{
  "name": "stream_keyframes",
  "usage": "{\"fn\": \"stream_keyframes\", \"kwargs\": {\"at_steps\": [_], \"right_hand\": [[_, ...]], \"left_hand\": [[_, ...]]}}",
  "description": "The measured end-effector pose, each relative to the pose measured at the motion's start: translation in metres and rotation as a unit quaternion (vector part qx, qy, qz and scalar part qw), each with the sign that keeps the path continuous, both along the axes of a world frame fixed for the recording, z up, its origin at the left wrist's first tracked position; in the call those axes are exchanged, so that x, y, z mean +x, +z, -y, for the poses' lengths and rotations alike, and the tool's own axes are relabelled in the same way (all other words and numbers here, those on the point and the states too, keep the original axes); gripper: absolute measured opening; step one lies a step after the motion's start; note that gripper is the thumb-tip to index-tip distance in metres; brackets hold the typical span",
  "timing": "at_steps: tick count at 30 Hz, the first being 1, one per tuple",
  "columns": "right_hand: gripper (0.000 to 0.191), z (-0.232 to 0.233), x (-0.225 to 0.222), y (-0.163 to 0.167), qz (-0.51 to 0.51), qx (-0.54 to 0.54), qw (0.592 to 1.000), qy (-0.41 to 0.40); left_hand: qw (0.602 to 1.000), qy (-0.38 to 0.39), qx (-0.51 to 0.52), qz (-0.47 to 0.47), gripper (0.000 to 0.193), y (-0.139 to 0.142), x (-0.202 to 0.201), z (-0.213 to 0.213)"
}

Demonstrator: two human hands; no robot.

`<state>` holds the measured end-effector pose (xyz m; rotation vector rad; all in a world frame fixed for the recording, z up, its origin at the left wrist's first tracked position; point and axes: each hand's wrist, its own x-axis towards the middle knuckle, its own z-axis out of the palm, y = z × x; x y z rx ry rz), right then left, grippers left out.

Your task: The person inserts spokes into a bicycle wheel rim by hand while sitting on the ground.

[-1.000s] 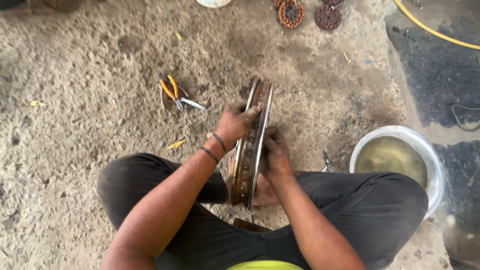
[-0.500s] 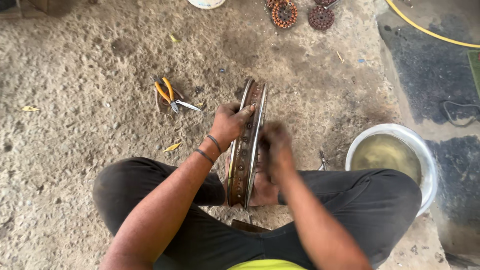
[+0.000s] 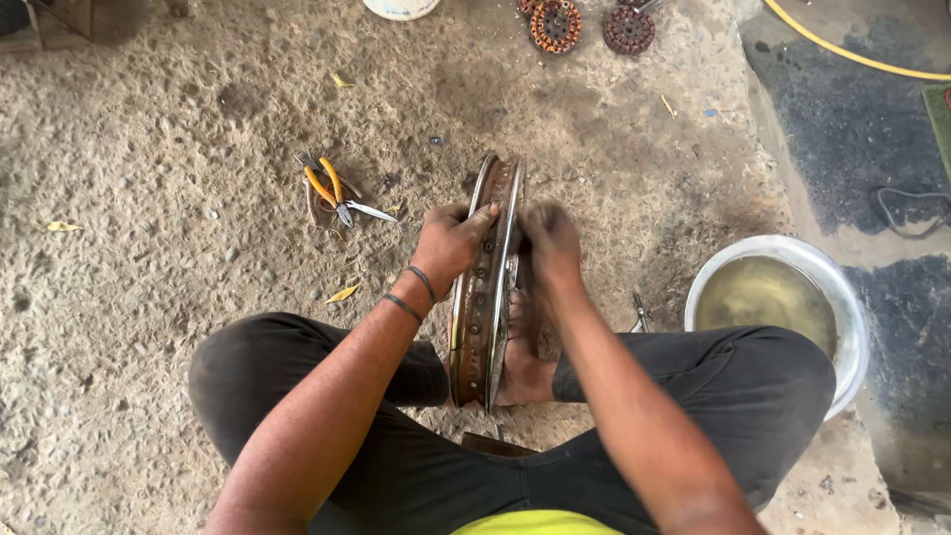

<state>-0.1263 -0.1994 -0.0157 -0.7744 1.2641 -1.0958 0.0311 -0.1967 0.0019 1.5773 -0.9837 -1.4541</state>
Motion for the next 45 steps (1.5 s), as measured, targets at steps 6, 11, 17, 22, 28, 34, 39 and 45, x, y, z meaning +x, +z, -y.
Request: {"fn": "stream_keyframes", "kwargs": {"at_steps": [6,11,17,22,28,34,39,45], "right_hand": [[0.011,-0.066,0.005,-0.018,0.101,-0.052,0.994,0.002],[0.012,0.009,-0.004,-0.008,0.134,0.065,0.987,-0.052],[0.021,-0.01,-0.018,-0.017,0.132,0.081,0.988,-0.013],[0.025,-0.02,-0.016,-0.03,0.279,0.036,0.957,-0.067],[0.02,0.042,0.005,-0.023,0.06,0.085,0.995,-0.003],[0.002,-0.042,-0.003,-0.036,0.139,0.016,0.99,-0.018],[0.007,-0.047,0.003,-0.035,0.26,-0.025,0.965,-0.023],[0.014,0.016,-0.009,-0.018,0.186,0.047,0.981,-0.016]], "left_hand": [[0.995,0.008,-0.051,-0.085,0.027,-0.023,-0.003,0.001],[0.995,0.004,-0.07,-0.078,0.025,-0.02,-0.005,0.002],[0.995,0.016,-0.057,-0.078,0.024,-0.014,0.0,-0.001],[0.995,0.014,-0.074,-0.061,0.026,-0.015,-0.004,-0.001],[0.997,0.018,0.029,-0.071,0.023,-0.002,-0.011,-0.002],[0.997,0.006,-0.069,-0.043,0.034,-0.015,0.002,-0.002],[0.999,0.012,-0.039,-0.036,0.027,-0.018,-0.005,0.002],[0.996,0.011,-0.073,-0.058,0.02,-0.014,-0.01,0.0]]}}
